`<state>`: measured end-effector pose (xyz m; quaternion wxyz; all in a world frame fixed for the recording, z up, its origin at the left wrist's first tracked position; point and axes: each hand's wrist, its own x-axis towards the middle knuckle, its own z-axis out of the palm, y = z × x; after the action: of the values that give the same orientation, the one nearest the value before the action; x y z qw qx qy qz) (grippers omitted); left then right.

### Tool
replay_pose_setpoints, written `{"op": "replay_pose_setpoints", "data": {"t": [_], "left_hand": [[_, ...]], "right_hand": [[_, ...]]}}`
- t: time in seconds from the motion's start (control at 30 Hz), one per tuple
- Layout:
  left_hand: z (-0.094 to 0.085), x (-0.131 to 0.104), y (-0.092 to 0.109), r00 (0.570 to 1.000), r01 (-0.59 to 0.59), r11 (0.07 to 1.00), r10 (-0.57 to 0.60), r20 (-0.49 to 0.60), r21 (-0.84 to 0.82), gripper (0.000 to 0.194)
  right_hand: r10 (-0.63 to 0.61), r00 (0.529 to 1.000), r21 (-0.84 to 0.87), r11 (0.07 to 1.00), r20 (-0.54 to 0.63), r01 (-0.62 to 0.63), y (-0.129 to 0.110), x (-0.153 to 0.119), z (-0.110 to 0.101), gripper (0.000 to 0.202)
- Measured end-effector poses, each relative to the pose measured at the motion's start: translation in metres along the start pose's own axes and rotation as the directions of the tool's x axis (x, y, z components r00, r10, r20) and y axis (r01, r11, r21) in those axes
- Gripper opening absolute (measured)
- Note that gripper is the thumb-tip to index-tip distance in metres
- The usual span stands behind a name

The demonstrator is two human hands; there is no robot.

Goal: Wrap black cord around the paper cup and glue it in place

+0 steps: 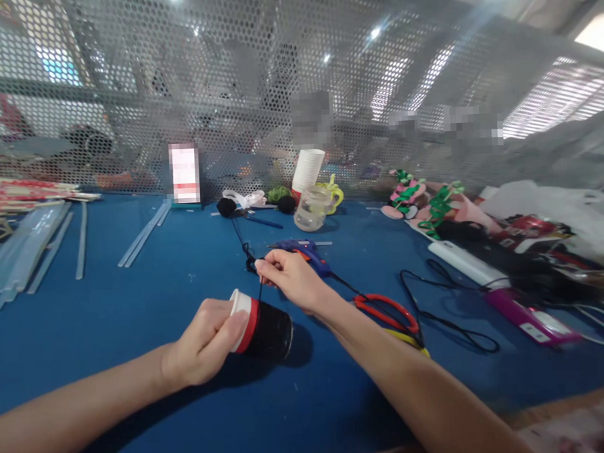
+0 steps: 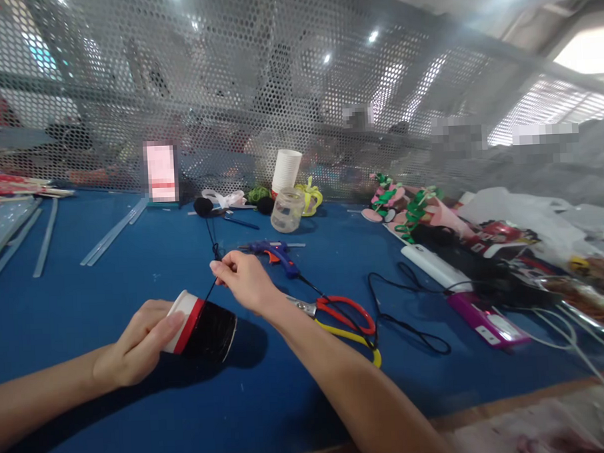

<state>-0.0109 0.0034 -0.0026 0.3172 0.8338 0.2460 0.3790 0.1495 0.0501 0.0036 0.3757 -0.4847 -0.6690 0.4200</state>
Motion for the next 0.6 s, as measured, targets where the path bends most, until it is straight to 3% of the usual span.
{"op": "replay_pose_setpoints", "data": {"t": [0.33, 0.47, 0.6], "left_hand": [[0.0, 0.0033, -0.0032, 0.996, 0.09, 0.995, -0.09, 0.006, 0.035, 0.035], [0.0003, 0.003, -0.0047, 0.998, 0.069, 0.997, -0.07, 0.01, 0.038, 0.035], [0.0002, 0.0024, -0.005, 0.999, -0.049, 0.998, 0.049, 0.019, 0.044, 0.034]], "right_hand": [[-0.101, 0.98, 0.099, 0.988, -0.172, 0.119, -0.0032, 0.0022, -0.0103, 0.021], [-0.099, 0.986, 0.033, 0.994, -0.135, 0.104, -0.0005, 0.0031, -0.0096, 0.022], [-0.072, 0.995, -0.037, 0.997, -0.072, 0.069, 0.0008, 0.0026, -0.0053, 0.021]]}}
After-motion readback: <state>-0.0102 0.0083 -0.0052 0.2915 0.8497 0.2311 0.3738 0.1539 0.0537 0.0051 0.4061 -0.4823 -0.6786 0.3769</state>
